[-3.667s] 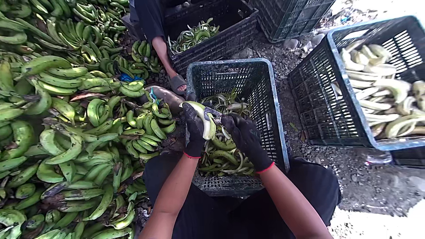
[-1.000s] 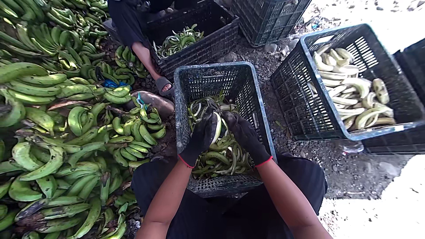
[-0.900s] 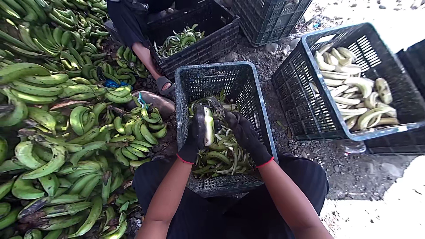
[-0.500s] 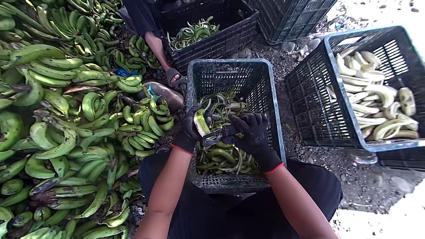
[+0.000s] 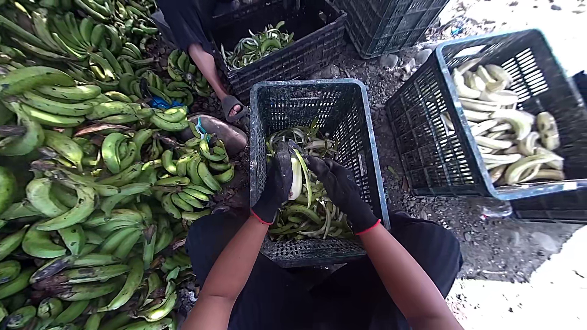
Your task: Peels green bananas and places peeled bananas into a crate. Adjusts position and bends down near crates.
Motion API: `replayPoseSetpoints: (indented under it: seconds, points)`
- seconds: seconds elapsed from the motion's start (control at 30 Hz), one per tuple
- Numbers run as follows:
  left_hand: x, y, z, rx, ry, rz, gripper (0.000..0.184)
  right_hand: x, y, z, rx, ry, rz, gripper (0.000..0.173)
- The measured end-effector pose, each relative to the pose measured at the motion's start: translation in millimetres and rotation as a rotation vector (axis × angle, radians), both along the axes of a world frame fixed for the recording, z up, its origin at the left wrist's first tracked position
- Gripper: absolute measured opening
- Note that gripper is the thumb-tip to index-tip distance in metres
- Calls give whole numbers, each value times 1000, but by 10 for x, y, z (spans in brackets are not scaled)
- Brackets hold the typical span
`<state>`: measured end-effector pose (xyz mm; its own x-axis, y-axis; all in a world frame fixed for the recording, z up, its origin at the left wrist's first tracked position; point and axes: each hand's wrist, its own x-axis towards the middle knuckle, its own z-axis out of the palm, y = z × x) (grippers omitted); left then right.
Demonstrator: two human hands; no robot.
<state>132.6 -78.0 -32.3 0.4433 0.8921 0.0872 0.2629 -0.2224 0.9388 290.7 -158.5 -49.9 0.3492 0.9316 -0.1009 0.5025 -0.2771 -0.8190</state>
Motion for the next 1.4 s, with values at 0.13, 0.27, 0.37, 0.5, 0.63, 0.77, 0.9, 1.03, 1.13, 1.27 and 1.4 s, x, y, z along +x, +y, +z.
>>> replayPoseSetpoints:
  seconds: [0.13, 0.27, 0.37, 0.5, 0.63, 0.77, 0.9, 1.03, 1.13, 1.27, 1.4]
  points:
    - [113, -100, 82, -4, 3, -124, 49, 69, -35, -11, -19, 68, 16, 73]
    - [56, 64, -62, -436, -433, -208, 61, 112, -91, -30, 46, 210, 60, 71]
    - [-66, 170, -15, -663, -624, -209, 61, 144, -94, -1, 92, 68, 68, 76]
    - [-151, 335, 83, -731, -715, -186, 55, 193, -6, -83, 256, -382, 178, 65]
    - [-235, 487, 31, -1034, -914, -335, 70, 173, -20, -133, 467, -571, 297, 88]
    - [-238, 474, 51, -1093, -851, -302, 69, 138, -30, -130, 484, -592, 285, 87]
    - [-180, 430, 139, -874, -680, -94, 62, 110, -76, -125, 376, -528, 253, 81]
    - [-148, 394, 148, -745, -577, -78, 53, 87, -75, -122, 326, -506, 257, 80]
    - [-60, 290, 23, -680, -542, -111, 48, 12, -50, -38, 187, -375, 186, 66]
    - [30, 185, -105, -306, -423, -20, 51, -80, 15, -87, 52, -125, 39, 62]
    - [-25, 114, -39, -249, -248, 11, 56, -71, 30, -105, -6, -27, 28, 58]
